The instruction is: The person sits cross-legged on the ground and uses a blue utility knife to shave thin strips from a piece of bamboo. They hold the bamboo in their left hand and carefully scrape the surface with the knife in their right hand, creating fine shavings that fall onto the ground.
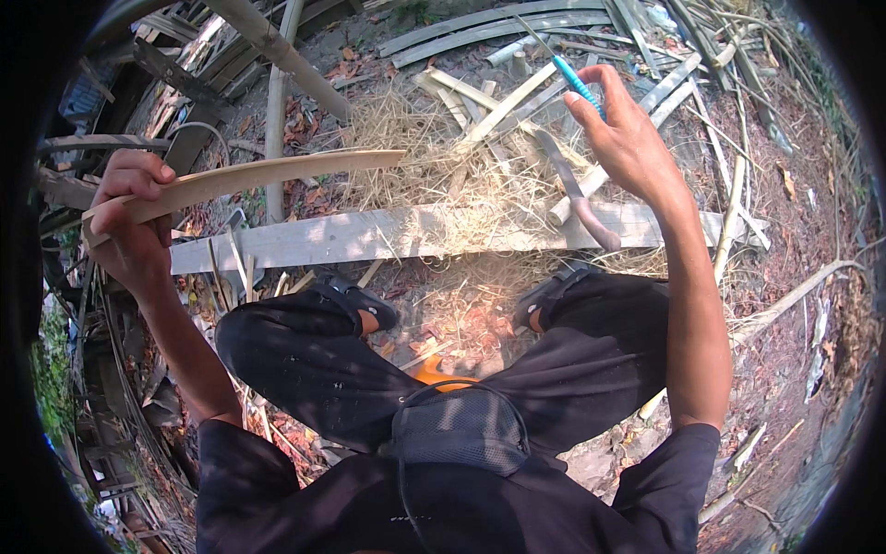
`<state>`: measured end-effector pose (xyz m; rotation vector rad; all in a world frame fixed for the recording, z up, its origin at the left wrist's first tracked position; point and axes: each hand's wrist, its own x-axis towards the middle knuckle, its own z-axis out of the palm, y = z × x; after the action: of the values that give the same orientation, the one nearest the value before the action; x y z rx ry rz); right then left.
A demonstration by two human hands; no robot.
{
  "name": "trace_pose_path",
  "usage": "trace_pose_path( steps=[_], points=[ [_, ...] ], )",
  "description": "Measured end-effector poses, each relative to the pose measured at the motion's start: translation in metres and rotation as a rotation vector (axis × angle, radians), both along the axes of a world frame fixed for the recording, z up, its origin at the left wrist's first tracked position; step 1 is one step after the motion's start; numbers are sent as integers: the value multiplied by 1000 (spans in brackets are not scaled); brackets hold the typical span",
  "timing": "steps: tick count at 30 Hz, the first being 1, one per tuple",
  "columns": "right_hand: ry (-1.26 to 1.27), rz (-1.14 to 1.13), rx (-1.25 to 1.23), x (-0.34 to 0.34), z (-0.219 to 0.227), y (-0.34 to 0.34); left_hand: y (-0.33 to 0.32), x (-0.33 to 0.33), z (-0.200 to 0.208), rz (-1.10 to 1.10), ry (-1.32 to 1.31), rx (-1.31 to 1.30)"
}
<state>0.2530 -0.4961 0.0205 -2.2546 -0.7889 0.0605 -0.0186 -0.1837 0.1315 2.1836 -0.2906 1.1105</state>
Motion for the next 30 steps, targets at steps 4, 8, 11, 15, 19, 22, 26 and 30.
trace_pose_path(
  steps=[4,8,11,15,19,22,26,30],
  points=[
    [456,271,187,-65,8,35,-12,-1,-67,29,85,-281],
    [1202,465,669,-138,4,46,-17,-6,-104,96,250,-403],
    [1297,490,728,-161,-10,38,-24,1,-112,74,263,-465],
    [1298,428,790,-171,-30,41,-27,-6,-113,73,312,-322],
    [1244,395,759,-178,-38,50,-34,-11,-116,86,290,-300],
    [1166,364,749,-183,-49,66,-38,-11,-113,67,280,-218],
    [333,247,367,-196,-65,86,-39,-12,-116,76,274,-222],
    [159,283,162,-243,-75,81,-42,-7,-117,195,235,-271]
  ],
)
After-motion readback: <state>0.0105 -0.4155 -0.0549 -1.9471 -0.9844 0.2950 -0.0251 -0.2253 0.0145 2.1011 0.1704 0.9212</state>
